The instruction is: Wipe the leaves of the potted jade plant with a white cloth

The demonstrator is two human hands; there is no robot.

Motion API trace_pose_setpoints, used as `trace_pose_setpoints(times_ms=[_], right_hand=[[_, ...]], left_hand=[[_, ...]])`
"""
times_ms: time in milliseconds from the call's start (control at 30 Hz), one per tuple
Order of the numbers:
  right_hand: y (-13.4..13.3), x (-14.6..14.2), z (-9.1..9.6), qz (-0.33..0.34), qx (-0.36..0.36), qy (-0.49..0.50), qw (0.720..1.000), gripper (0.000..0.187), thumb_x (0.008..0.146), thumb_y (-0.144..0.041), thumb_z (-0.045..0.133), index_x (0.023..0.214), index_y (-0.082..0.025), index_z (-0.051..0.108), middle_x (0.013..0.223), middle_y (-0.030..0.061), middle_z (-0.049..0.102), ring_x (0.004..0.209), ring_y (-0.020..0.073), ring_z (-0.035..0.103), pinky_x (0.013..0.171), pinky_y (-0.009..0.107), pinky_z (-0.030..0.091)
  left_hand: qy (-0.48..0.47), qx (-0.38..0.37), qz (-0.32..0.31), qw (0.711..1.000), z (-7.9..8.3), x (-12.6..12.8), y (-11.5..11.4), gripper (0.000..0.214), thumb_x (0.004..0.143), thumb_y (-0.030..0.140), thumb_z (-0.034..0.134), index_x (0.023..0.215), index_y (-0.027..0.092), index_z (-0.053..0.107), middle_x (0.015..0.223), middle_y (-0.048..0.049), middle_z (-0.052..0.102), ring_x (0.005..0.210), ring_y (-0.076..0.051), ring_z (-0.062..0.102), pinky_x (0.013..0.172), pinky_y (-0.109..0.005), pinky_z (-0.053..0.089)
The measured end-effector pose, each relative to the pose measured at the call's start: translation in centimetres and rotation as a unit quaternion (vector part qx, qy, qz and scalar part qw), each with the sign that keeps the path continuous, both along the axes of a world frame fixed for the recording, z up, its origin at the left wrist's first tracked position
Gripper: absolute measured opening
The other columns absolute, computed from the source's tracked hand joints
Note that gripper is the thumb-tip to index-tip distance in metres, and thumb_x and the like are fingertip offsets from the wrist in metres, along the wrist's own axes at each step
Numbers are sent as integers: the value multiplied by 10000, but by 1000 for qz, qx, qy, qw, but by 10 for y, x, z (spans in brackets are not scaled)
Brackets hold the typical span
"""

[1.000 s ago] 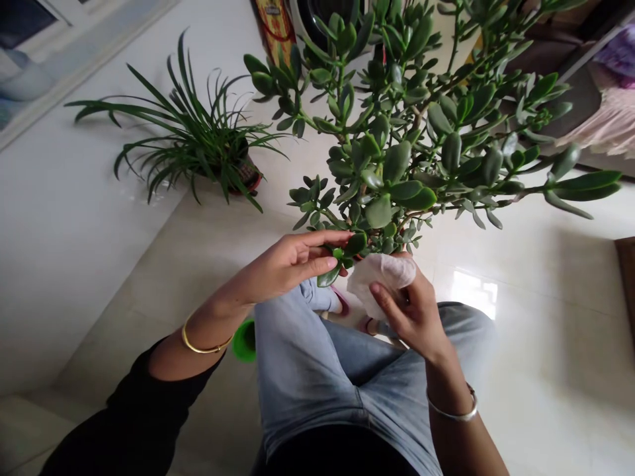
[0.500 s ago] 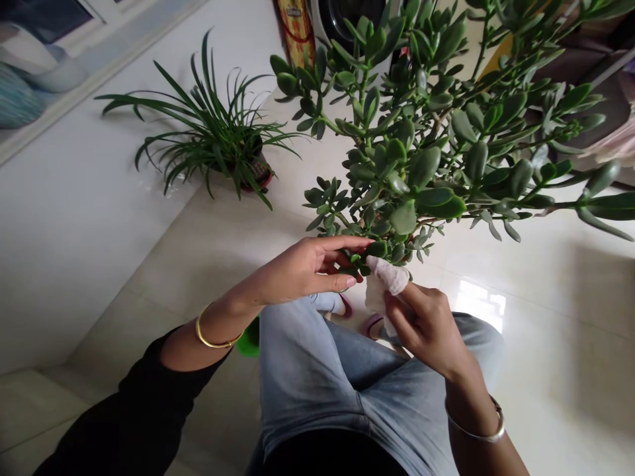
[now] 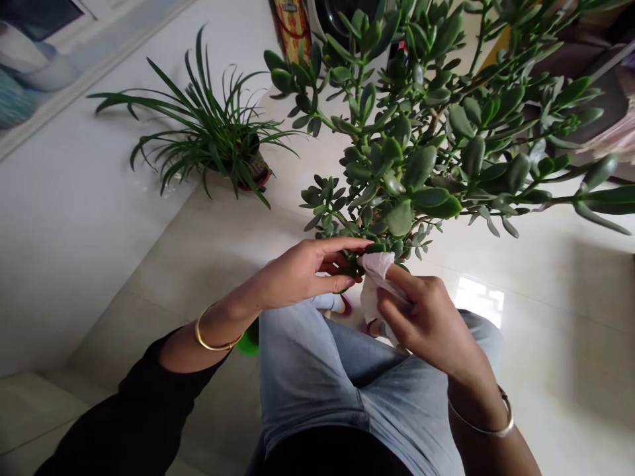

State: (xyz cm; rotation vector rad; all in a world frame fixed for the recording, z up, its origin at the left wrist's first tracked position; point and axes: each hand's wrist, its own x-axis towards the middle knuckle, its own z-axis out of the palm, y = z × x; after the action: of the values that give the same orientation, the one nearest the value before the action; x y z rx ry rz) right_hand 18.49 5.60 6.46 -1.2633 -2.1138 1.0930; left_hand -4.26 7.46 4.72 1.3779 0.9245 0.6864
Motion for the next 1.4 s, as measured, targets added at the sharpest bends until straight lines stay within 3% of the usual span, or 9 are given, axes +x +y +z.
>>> trace_pose_setpoints(times_ms=[200, 400, 567, 633, 733, 867, 1133, 1400], right_hand=[[0, 0, 0, -41, 108, -46, 992, 161, 892, -107, 538, 804, -184, 648, 578, -70, 440, 494, 69, 370, 480, 189, 322], [-1, 4, -10, -51, 179, -66, 980, 235, 934, -142, 539, 1070, -196, 724, 638, -41, 548, 492, 92, 419, 498, 222, 350], [-5, 1, -12, -39, 141, -58, 988, 351, 915, -146, 543, 1214, -200, 719, 602, -54, 547, 462, 91, 423, 484, 212, 366], [-4, 0, -11, -39, 110, -39, 992, 295, 899, -132, 541, 1120, -189, 727, 564, -71, 499, 450, 81, 398, 462, 198, 341], [-2, -2, -8, -36, 80, -17, 996, 141, 877, -127, 545, 833, -186, 664, 539, -80, 427, 461, 68, 359, 442, 187, 300], [1, -4, -3, -38, 71, -7, 997, 170, 850, -120, 545, 702, -203, 536, 533, -85, 393, 468, 63, 342, 445, 179, 296], [1, -5, -4, -41, 62, -25, 997, 107, 872, -136, 537, 871, -204, 620, 564, -77, 469, 473, 74, 398, 466, 176, 331], [-1, -2, -10, -77, 124, -59, 988, 219, 868, -151, 553, 1003, -200, 719, 565, -59, 541, 456, 91, 447, 487, 200, 369]], left_hand=[[-24, -8, 18, 1000, 0, 0, 1, 603, 864, 127, 688, 1456, 197, 600, 1171, -73, 770, 993, -161, 723, 865, -284, 582], [-36, -29, 20, 999, 0, 0, 1, 619, 863, 136, 696, 1469, 196, 588, 1139, -78, 770, 985, -168, 726, 833, -284, 590], [-47, -18, 20, 999, -3, 1, 1, 604, 846, 120, 706, 1436, 210, 614, 1229, -81, 753, 1045, -177, 715, 875, -293, 592], [-42, -19, 17, 999, -3, 2, 2, 608, 850, 121, 704, 1443, 213, 609, 1274, -89, 741, 1067, -183, 712, 882, -295, 591], [-29, -18, 15, 999, -1, 2, 2, 604, 855, 127, 700, 1446, 213, 610, 1298, -96, 734, 1073, -188, 711, 894, -304, 588], [-24, -23, 12, 999, 2, 3, 1, 600, 859, 131, 693, 1449, 189, 605, 1192, -86, 767, 1005, -174, 717, 880, -302, 581], [-22, -27, 7, 999, 1, 4, 1, 616, 861, 137, 692, 1466, 195, 592, 1123, -69, 784, 961, -164, 720, 861, -294, 574], [-15, -18, 21, 999, 3, 3, 0, 618, 861, 144, 692, 1467, 212, 591, 1149, -72, 769, 1010, -177, 718, 849, -293, 585]])
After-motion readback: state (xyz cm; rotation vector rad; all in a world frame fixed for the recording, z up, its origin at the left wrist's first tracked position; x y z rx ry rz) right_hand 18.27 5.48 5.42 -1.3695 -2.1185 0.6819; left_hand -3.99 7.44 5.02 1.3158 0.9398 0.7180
